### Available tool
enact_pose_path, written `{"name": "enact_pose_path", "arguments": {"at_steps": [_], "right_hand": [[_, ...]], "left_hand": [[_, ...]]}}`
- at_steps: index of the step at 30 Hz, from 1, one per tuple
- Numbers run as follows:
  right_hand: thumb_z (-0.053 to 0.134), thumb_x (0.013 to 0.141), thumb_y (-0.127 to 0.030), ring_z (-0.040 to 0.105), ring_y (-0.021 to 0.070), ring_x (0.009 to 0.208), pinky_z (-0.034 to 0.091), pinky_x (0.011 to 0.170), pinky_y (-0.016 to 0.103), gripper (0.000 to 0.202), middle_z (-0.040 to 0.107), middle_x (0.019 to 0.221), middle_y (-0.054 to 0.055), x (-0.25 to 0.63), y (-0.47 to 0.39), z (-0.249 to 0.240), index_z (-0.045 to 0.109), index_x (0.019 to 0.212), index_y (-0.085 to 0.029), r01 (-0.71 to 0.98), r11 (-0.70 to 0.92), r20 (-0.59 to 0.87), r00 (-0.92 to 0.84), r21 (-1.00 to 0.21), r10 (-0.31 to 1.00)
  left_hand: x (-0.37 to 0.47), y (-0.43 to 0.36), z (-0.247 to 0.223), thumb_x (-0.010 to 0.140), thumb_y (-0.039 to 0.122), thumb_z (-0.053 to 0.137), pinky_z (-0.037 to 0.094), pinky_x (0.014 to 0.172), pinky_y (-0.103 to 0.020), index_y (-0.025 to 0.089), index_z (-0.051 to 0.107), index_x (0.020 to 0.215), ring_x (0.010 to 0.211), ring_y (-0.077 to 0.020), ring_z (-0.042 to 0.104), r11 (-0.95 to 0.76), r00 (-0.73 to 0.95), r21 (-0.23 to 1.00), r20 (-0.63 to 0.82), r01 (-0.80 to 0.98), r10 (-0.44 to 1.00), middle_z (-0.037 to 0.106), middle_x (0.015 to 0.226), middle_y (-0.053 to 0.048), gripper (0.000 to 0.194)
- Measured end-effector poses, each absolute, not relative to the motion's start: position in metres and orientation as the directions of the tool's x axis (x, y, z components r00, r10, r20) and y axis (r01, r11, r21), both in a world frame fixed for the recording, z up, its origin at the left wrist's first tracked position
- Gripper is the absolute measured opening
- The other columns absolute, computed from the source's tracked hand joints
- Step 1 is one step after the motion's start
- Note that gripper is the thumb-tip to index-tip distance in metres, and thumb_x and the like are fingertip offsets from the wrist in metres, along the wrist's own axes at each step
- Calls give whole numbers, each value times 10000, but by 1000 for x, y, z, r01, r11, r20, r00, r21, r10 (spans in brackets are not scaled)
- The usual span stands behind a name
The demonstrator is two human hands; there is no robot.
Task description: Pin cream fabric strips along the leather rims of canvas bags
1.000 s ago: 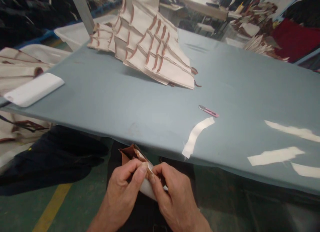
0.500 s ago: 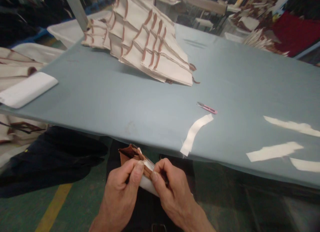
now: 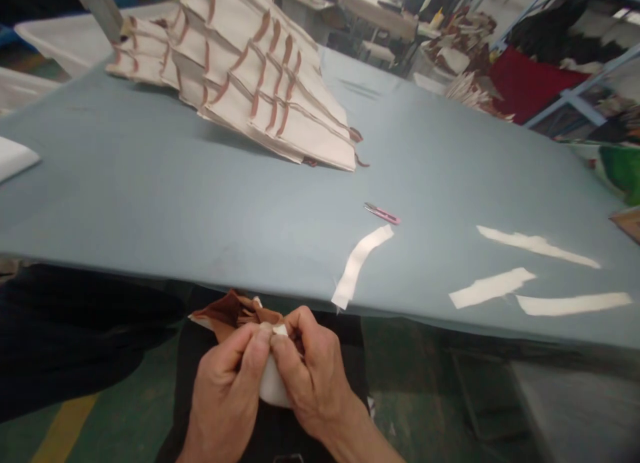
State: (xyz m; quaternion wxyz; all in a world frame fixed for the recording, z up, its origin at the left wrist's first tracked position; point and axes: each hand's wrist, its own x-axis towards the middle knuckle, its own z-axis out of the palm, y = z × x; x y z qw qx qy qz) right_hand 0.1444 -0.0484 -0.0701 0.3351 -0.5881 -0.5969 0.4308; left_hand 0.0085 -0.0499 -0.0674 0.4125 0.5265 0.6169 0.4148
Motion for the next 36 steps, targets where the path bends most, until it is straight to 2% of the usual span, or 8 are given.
{"name": "enact_pose_path", "arguments": {"at_steps": [9, 13, 16, 20, 24, 28, 32, 36], "right_hand": [[585, 1048, -423, 588, 116, 623, 425, 585, 226, 241, 667, 762, -23, 173, -72, -79, 646, 959, -208, 354, -201, -256, -115, -913, 960], [676, 982, -305, 622, 148, 652, 483, 612, 254, 87, 673, 776, -15, 196, -74, -93, 644, 958, -227, 588, 54, 89, 31, -807, 996], [707, 961, -258, 688, 245, 963, 562, 838, 360, 194, 739, 1051, 90, 226, -61, -101, 637, 1136, -213, 832, 212, 451, 51, -513, 891], [695, 974, -216, 656, 303, 1071, 537, 933, 458, 255, 737, 1183, 139, 254, -34, -111, 635, 1221, -194, 910, 304, 497, -133, -282, 857], [669, 979, -164, 670, 252, 929, 520, 852, 406, 76, 758, 1010, 68, 258, -18, -121, 679, 1007, -234, 877, 376, 494, -195, -300, 847], [648, 1014, -197, 665, 231, 882, 496, 822, 387, 113, 761, 942, 56, 253, -16, -122, 698, 918, -231, 839, 374, 492, -151, -395, 858], [615, 1031, -208, 663, 214, 850, 478, 812, 366, 173, 769, 879, 44, 240, -16, -116, 702, 882, -219, 803, 272, 444, -11, -530, 896], [599, 1022, -230, 673, 210, 824, 460, 784, 351, 205, 761, 836, 44, 222, -10, -111, 703, 848, -203, 761, 123, 346, 140, -637, 928]], "left_hand": [[11, -42, -77, 957, 303, 636, 544, 608, -83, 247, 758, 801, 578, -85, 742, -175, 99, 888, 147, 425, 984, 789, 714, 74, 206], [20, -41, -83, 1017, 279, 554, 503, 558, -112, 234, 681, 744, 507, -73, 675, -237, 175, 863, 176, 446, 969, 700, 620, 80, 304], [27, -40, -89, 1034, 275, 518, 459, 505, -146, 227, 599, 676, 460, -75, 621, -275, 223, 835, 188, 476, 957, 610, 559, 79, 370], [36, -35, -98, 1035, 274, 511, 460, 511, -154, 224, 604, 690, 466, -75, 638, -334, 254, 808, 235, 485, 938, 627, 572, 76, 360], [41, -26, -104, 1019, 259, 510, 482, 554, -161, 219, 631, 711, 495, -79, 673, -354, 250, 783, 259, 512, 933, 659, 591, 69, 334], [43, -23, -108, 973, 236, 510, 466, 528, -184, 227, 600, 660, 461, -86, 652, -355, 227, 755, 274, 552, 935, 638, 548, 75, 326], [44, -20, -113, 949, 251, 515, 485, 535, -210, 239, 596, 700, 478, -117, 685, -300, 197, 747, 227, 593, 954, 666, 555, 69, 262], [43, -13, -112, 942, 307, 542, 526, 553, -255, 231, 623, 934, 542, -180, 753, -179, 121, 751, 132, 635, 984, 751, 637, 39, 112]]}}
